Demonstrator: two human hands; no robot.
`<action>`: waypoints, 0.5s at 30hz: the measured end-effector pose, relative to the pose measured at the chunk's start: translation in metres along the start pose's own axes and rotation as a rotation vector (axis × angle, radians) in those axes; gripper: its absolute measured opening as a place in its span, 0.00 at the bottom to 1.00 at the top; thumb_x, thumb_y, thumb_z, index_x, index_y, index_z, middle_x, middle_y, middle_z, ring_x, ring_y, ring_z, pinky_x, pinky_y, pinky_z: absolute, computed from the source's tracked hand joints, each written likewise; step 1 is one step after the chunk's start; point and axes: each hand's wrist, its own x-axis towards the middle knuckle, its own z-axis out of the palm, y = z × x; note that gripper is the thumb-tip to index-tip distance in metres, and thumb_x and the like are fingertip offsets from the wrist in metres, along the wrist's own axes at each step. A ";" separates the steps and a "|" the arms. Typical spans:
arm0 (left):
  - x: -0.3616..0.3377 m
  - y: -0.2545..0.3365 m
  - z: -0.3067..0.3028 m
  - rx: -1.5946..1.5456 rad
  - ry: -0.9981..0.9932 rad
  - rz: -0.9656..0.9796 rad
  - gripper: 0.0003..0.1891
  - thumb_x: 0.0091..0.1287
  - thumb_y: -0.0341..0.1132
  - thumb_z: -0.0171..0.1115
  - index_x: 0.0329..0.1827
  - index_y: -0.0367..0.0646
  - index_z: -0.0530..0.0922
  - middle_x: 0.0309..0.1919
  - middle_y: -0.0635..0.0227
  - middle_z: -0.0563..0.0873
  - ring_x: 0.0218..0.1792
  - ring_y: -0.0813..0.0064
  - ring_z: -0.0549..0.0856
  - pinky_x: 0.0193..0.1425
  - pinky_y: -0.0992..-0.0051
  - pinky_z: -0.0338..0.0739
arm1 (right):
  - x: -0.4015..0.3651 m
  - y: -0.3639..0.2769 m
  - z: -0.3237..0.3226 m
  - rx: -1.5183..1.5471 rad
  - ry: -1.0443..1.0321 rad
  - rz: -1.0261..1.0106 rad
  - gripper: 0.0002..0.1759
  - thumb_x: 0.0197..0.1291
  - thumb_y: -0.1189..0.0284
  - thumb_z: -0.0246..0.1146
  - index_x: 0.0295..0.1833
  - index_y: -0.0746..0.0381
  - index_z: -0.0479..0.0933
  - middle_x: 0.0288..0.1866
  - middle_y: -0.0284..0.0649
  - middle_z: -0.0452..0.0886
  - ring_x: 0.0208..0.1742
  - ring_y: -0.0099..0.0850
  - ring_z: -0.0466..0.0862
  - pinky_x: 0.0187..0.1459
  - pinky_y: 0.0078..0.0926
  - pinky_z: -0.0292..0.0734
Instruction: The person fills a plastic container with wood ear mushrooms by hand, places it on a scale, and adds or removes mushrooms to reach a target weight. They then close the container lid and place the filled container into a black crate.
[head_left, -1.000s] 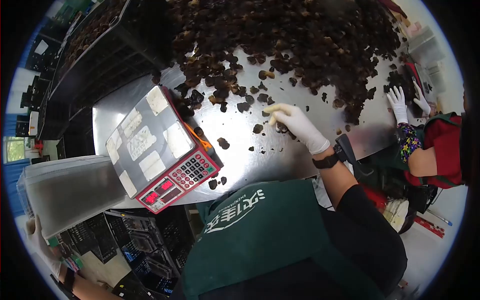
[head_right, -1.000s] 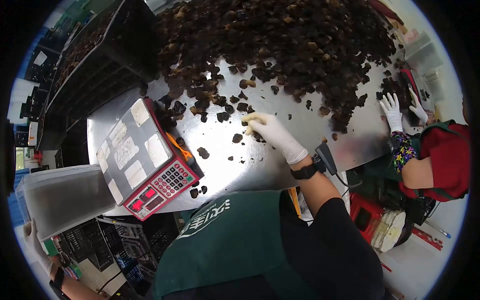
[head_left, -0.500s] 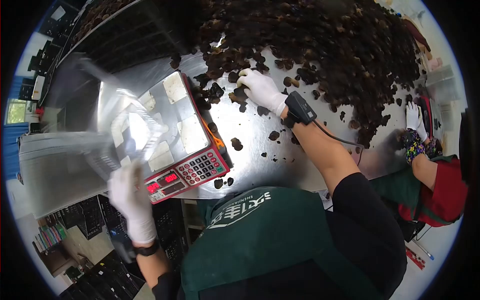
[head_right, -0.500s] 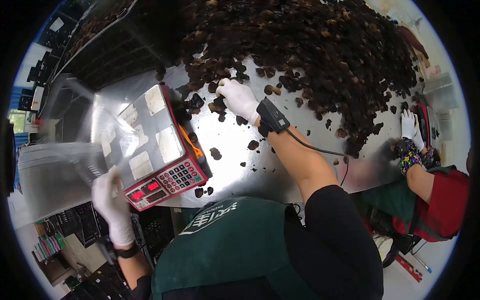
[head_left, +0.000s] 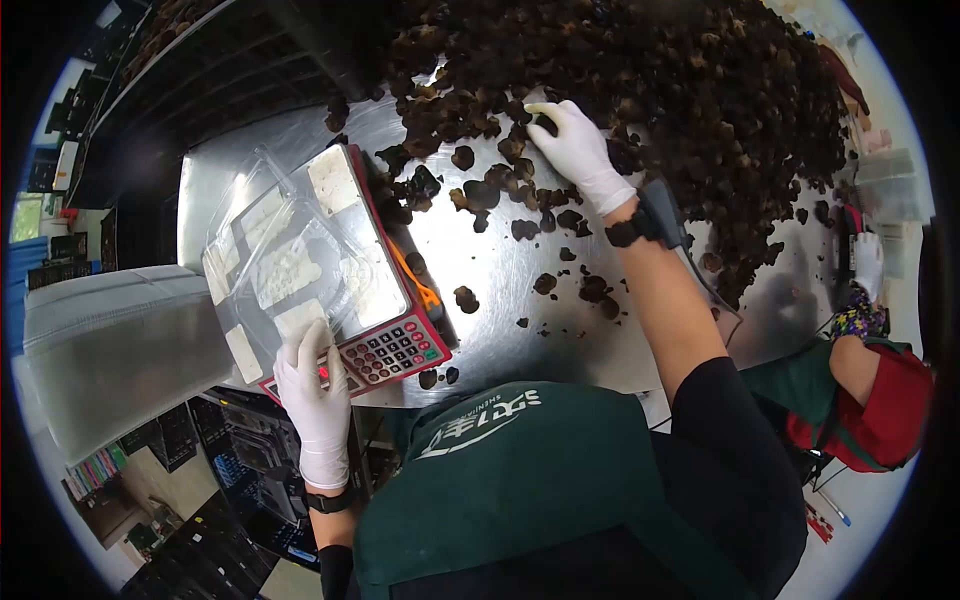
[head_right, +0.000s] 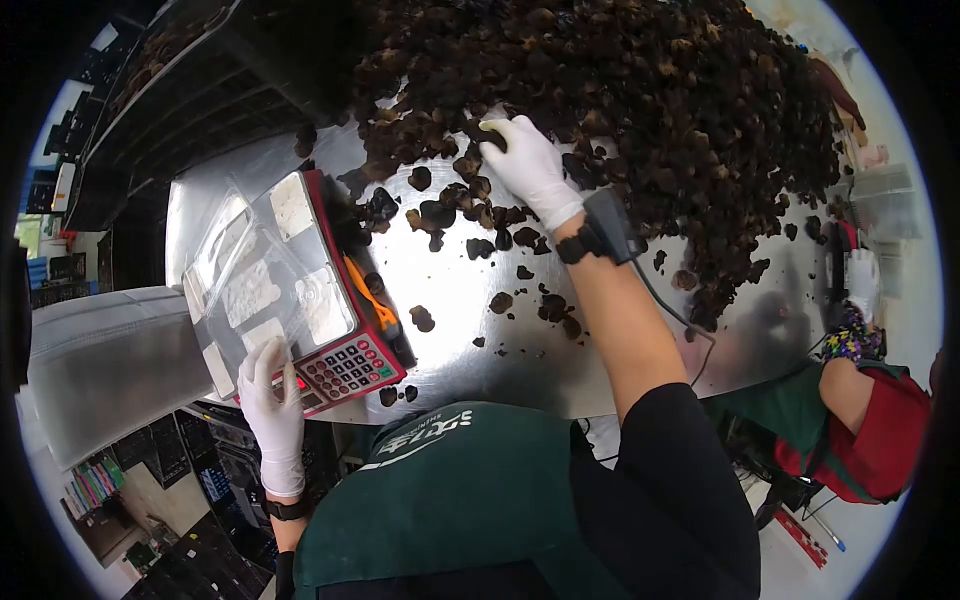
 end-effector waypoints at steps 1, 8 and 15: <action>0.002 0.002 0.001 -0.017 -0.006 -0.004 0.21 0.60 0.20 0.67 0.57 0.42 0.80 0.52 0.62 0.84 0.51 0.58 0.83 0.57 0.64 0.75 | 0.002 0.000 0.009 -0.008 -0.009 0.002 0.15 0.62 0.63 0.60 0.53 0.49 0.85 0.51 0.40 0.81 0.49 0.45 0.84 0.52 0.39 0.79; 0.008 0.008 0.000 -0.054 -0.027 -0.030 0.21 0.59 0.19 0.67 0.56 0.41 0.81 0.53 0.60 0.84 0.52 0.57 0.83 0.57 0.64 0.76 | 0.008 0.007 0.016 0.018 -0.082 -0.043 0.14 0.61 0.67 0.60 0.51 0.50 0.84 0.53 0.38 0.81 0.50 0.43 0.84 0.52 0.39 0.80; 0.008 0.005 0.002 -0.077 -0.073 -0.033 0.22 0.59 0.20 0.67 0.58 0.41 0.81 0.54 0.59 0.83 0.54 0.56 0.82 0.60 0.63 0.75 | -0.002 0.007 0.011 0.083 -0.119 -0.024 0.10 0.60 0.67 0.65 0.45 0.56 0.86 0.45 0.40 0.83 0.47 0.42 0.85 0.50 0.36 0.80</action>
